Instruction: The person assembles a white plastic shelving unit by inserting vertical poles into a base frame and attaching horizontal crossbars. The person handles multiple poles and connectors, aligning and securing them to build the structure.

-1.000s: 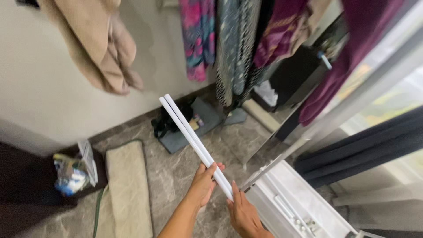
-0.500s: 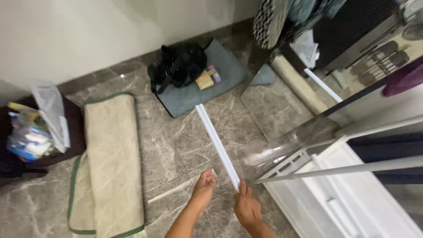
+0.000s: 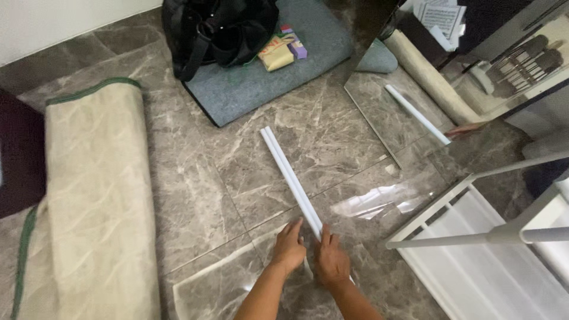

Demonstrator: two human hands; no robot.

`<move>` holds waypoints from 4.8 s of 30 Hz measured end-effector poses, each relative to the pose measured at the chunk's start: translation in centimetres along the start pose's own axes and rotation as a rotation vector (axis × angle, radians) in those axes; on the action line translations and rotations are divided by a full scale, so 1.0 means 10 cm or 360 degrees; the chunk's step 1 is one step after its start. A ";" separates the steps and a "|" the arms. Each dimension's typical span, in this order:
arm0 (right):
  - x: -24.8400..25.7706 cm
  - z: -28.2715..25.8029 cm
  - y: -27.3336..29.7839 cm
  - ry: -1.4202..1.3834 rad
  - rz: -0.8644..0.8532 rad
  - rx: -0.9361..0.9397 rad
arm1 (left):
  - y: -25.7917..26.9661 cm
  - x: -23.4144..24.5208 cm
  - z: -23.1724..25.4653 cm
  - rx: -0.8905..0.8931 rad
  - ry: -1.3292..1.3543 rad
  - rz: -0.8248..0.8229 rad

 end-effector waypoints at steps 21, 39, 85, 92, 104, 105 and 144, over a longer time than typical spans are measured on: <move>0.15 0.31 -0.30 0.0322 0.0464 0.0614 | -0.10 -0.11 0.54 -0.0210 -0.1156 -0.0520; 2.23 -0.73 0.77 -0.0143 0.0699 0.1155 | 1.05 1.18 2.13 -0.1397 -0.0212 0.0780; 5.56 -0.22 4.11 0.0163 0.2152 0.0588 | 3.62 1.89 5.00 -0.2357 0.0730 0.0265; 4.72 -1.40 3.14 -0.0052 0.1620 0.1189 | 2.64 2.20 4.19 -0.1467 0.1152 0.0203; 1.95 -0.96 1.05 -0.0764 0.0689 0.0736 | -0.05 1.74 1.28 -0.0231 0.1373 0.0143; 1.75 -0.91 0.93 -0.0749 0.0705 0.0790 | -0.23 1.54 1.06 -0.0133 0.1414 0.0127; 0.21 0.16 -0.22 -0.0132 0.0575 0.0410 | -0.93 -0.53 -0.06 0.0512 0.1316 -0.0592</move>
Point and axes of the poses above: each hand's wrist, its own y-axis away from the middle knuckle, its own x-axis out of the back of the hand, z = x × y, the point moved 6 cm from there along -y, towards the middle knuckle, and after that the axes turned 15 degrees about -y, right-handed, at the moved point
